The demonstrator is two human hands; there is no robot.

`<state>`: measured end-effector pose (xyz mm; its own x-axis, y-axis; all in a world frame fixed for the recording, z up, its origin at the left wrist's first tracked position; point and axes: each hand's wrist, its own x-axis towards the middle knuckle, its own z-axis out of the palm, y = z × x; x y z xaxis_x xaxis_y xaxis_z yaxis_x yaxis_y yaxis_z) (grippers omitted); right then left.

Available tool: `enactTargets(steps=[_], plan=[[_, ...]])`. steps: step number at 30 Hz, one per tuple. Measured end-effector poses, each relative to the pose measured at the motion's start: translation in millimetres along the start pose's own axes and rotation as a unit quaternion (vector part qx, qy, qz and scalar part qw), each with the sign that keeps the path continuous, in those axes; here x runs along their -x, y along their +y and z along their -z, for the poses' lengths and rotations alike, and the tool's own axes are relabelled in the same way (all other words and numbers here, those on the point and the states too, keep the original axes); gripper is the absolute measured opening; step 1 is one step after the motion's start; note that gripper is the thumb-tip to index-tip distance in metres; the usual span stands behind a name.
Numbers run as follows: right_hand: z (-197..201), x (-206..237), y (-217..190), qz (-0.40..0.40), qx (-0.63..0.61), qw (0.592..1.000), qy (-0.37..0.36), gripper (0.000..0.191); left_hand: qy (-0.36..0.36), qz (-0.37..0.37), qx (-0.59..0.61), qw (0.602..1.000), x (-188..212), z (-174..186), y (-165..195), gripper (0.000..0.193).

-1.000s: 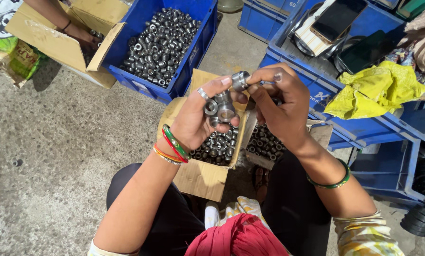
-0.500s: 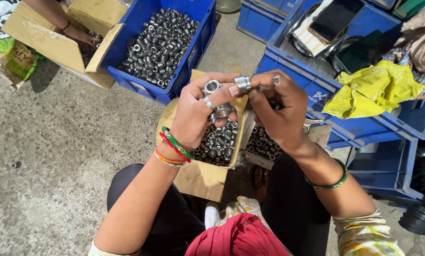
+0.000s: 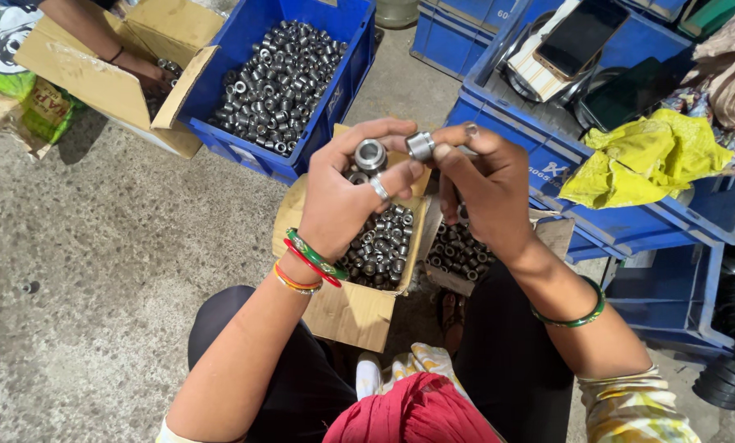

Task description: The person sits on the floor and repeatedly picks up small cylindrical metal parts from a cardboard box. They hold multiple pieces in both hands, rotate them, and appear to fit or align them together before placing them back into the box.

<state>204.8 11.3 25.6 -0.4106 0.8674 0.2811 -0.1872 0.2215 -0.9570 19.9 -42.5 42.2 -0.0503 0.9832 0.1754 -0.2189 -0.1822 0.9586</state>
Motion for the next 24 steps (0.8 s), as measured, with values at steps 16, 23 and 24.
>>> enactTargets(steps=[16,23,24], plan=[[0.5,7.5,-2.7,0.154,0.151,0.976,0.02,0.01,-0.009,0.127,0.185,0.974,6.1,-5.2,3.8,0.043],[-2.9,5.9,-0.3,0.065,0.068,0.995,0.014,0.01,0.008,-0.032,-0.048,0.998,5.2,-3.1,2.3,0.037],[-3.0,5.1,-0.3,0.047,0.052,0.998,0.011,0.01,0.005,-0.08,-0.107,0.991,4.8,-2.4,2.5,0.035]])
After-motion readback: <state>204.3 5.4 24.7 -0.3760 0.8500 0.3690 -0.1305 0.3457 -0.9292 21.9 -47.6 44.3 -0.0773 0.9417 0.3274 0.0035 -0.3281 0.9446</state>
